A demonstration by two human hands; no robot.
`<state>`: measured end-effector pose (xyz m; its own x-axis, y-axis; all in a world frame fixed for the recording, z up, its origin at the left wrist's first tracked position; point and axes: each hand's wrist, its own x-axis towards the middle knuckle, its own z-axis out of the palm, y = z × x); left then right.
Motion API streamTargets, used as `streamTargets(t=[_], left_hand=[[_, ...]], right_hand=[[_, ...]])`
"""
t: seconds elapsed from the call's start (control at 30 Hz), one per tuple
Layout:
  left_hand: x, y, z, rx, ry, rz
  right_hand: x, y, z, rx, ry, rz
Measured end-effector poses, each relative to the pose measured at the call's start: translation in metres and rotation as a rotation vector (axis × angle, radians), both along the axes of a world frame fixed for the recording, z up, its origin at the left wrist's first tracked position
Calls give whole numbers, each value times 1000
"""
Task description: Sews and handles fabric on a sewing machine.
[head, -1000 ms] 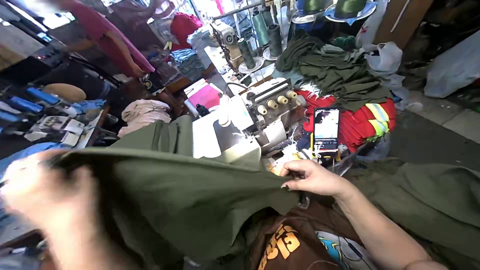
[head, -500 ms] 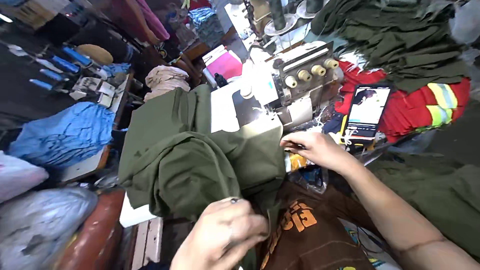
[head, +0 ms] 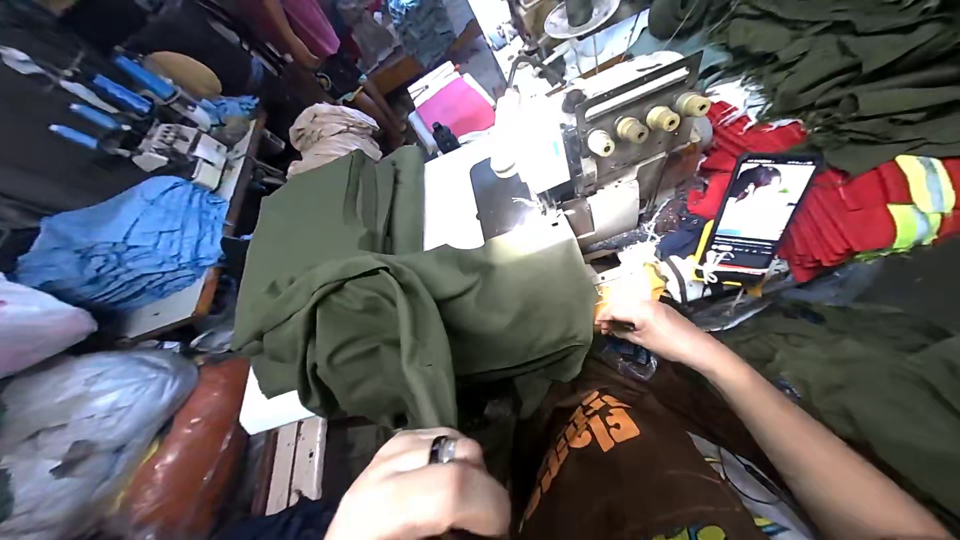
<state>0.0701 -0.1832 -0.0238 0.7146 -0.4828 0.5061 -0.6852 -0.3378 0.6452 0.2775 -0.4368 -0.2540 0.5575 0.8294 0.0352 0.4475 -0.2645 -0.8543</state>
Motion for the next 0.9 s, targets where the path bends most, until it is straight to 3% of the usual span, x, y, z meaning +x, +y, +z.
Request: streamTargets(t=[0.07,0.2,0.3,0.4,0.53,0.63,0.77,0.9], left_hand=[[9,-15,-6,-28,-47,74],[24,-36,-11,50,-172,178],[48,-48,-18,48,-199,243],[98,-49,-43,101,-171,342],[172,-25,-103,131,-149,586],[198,-8,-137,62,-121,743],[197,-5,-148,26,-54,823],[206,-5,-151,-64,-72,871]], right_hand=[[1,-2,8,-4,11,-52],[12,16,29,228,-22,-298],[24,35,36,246,13,-294],[24,44,28,271,291,-245],[11,37,21,335,784,-287],[8,28,20,381,915,-270],[7,28,21,363,902,-303],[8,35,14,293,661,-345]])
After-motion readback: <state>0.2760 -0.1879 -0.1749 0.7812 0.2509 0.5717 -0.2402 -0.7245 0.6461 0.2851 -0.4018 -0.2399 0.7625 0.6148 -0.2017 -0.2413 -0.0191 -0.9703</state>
